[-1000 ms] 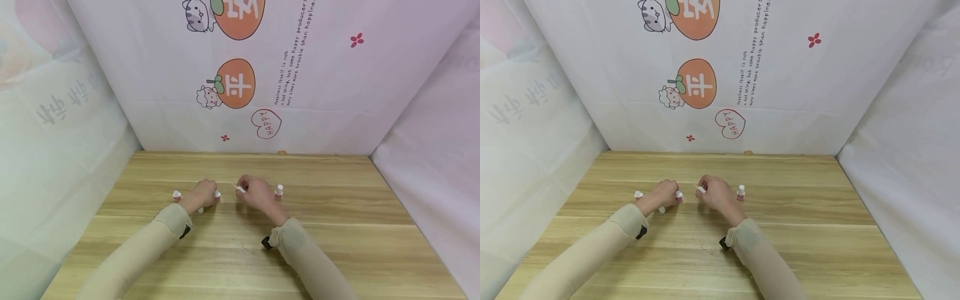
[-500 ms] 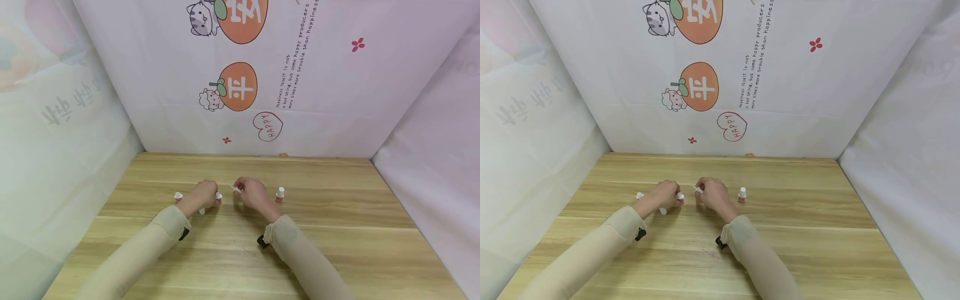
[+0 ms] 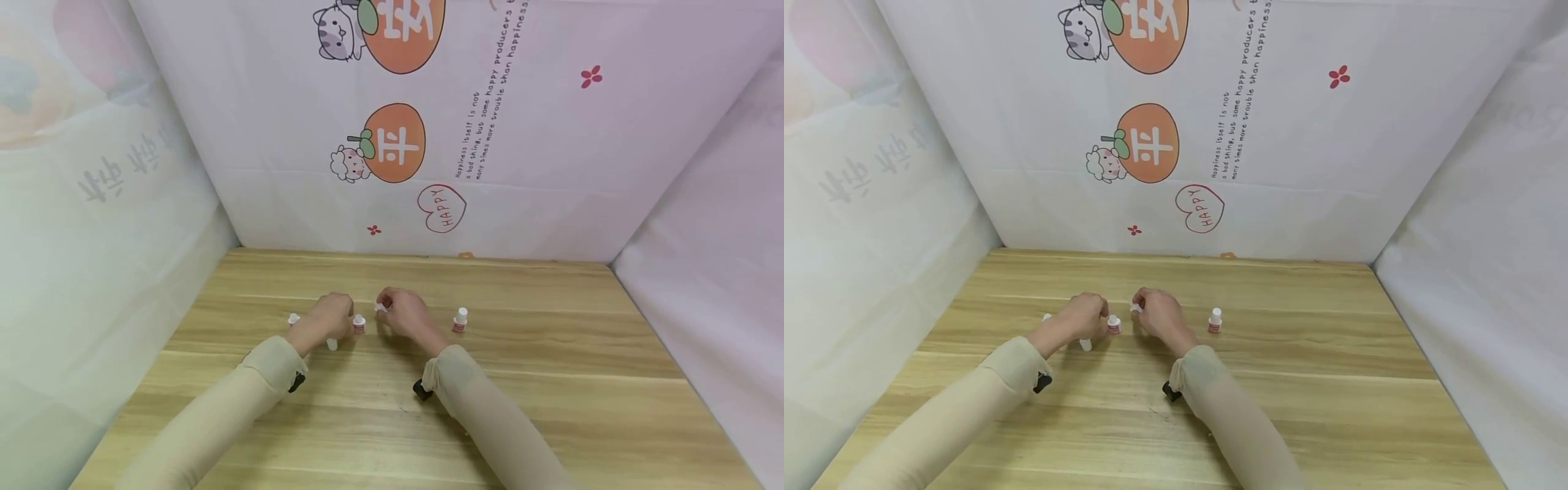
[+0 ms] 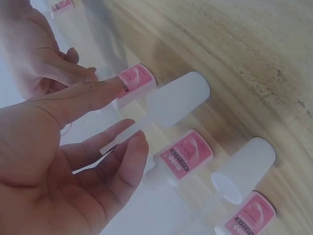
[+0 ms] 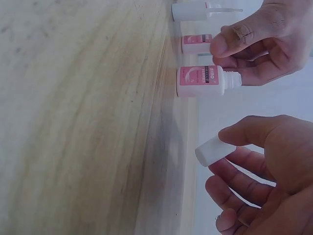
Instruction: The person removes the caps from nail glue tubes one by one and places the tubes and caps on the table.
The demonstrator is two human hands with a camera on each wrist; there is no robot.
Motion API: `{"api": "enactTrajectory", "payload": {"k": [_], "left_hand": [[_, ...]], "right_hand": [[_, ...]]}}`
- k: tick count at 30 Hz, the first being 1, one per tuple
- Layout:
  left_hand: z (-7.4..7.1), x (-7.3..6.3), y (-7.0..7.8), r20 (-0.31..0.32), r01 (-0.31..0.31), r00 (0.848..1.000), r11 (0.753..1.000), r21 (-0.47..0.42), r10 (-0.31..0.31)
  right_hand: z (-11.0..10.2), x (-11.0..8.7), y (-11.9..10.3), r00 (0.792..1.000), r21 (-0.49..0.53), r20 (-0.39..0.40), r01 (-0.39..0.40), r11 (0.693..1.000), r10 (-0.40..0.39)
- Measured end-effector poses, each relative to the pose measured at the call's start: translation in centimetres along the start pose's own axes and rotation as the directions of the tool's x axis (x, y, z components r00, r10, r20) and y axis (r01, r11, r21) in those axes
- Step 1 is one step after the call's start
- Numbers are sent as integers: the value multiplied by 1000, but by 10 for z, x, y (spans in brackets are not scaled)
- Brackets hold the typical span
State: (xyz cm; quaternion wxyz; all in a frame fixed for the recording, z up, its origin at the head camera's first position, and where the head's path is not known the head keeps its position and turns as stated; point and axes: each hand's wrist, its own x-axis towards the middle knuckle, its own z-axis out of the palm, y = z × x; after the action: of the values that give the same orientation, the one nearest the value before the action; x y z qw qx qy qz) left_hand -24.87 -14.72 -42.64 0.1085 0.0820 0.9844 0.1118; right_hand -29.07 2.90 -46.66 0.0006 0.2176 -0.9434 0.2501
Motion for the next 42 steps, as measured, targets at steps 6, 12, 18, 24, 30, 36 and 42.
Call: {"api": "enactTrajectory", "payload": {"k": [6, 12, 18, 24, 30, 36, 42], "left_hand": [[-3, -1, -1, 10, -4, 1000, 1000, -10, 4], [-4, -1, -3, 3, -14, 1000, 1000, -11, 14], [-3, 1, -4, -3, -29, 1000, 999, -14, 29], [-2, 1, -5, -3, -22, 1000, 1000, -15, 22], [-3, -1, -3, -9, -4, 1000, 1000, -20, 4], [-3, -2, -1, -9, -15, 1000, 999, -37, 15], [-3, -4, 0, -36, -61, 998, 998, -10, 60]], "right_hand": [[5, 4, -1, 1000, 23, 8, -22, 999, 22], [9, 7, 2, 999, 19, 10, -41, 999, 41], [9, 9, 6, 999, 4, 8, -50, 999, 50], [9, 7, 9, 995, 31, 47, -84, 996, 83], [3, 0, 9, 993, 9, 64, -103, 995, 102], [-4, -8, 12, 990, -13, 78, -119, 993, 120], [-13, -18, 14, 987, -18, 90, -133, 991, 134]]}}
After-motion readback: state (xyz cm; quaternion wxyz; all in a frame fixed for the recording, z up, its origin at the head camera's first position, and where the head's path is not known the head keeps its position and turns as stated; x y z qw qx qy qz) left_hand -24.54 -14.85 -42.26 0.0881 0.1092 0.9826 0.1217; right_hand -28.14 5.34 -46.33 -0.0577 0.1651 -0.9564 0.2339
